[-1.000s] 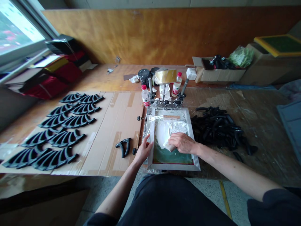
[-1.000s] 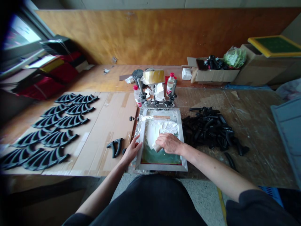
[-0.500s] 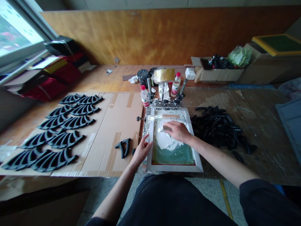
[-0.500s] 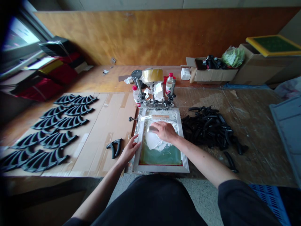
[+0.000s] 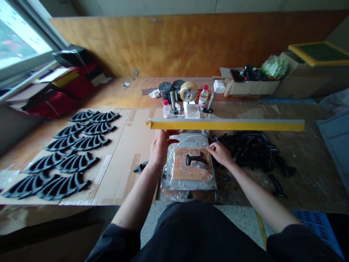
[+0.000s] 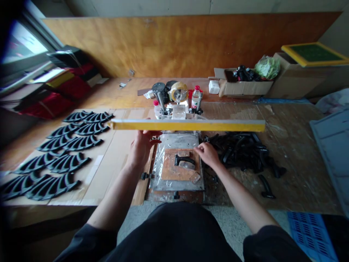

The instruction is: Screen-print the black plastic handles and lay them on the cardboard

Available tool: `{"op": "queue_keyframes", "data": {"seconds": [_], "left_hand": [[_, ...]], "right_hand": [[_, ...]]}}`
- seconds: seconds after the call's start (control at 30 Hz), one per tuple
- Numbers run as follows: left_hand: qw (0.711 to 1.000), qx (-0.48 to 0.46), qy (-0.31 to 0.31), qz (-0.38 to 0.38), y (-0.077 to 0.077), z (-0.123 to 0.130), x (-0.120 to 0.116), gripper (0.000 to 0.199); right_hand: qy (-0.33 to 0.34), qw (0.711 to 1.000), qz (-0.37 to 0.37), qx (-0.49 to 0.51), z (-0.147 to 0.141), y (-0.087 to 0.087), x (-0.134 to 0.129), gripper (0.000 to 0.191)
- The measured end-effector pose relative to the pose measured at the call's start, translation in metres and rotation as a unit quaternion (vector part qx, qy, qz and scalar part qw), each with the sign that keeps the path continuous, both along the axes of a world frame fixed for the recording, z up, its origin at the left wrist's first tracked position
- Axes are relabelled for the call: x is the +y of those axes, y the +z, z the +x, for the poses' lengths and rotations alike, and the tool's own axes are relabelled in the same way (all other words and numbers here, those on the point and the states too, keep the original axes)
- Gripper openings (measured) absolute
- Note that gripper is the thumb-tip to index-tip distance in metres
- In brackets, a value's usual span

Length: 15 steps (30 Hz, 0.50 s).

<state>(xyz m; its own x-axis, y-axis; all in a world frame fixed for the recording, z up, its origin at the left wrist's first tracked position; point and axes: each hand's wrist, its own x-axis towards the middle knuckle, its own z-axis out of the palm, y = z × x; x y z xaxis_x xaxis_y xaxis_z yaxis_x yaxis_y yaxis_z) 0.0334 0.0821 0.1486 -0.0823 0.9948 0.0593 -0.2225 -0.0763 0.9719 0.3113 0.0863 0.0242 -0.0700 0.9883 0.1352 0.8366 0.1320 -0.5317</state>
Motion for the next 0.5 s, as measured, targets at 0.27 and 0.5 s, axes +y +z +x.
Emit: {"op": "queue_keyframes", "data": {"seconds": [0.27, 0.5], "left_hand": [[0.933, -0.055, -0.143, -0.326, -0.079, 0.043, -0.081, 0.059], [0.935, 0.002, 0.023, -0.354, -0.130, -0.035, -0.098, 0.048]], "right_hand": [[0.040, 0.988, -0.009, -0.149, -0.097, -0.005, -0.061, 0.016], [0.028, 0.996, 0.057, -0.062, -0.054, -0.004, -0.062, 0.017]]}}
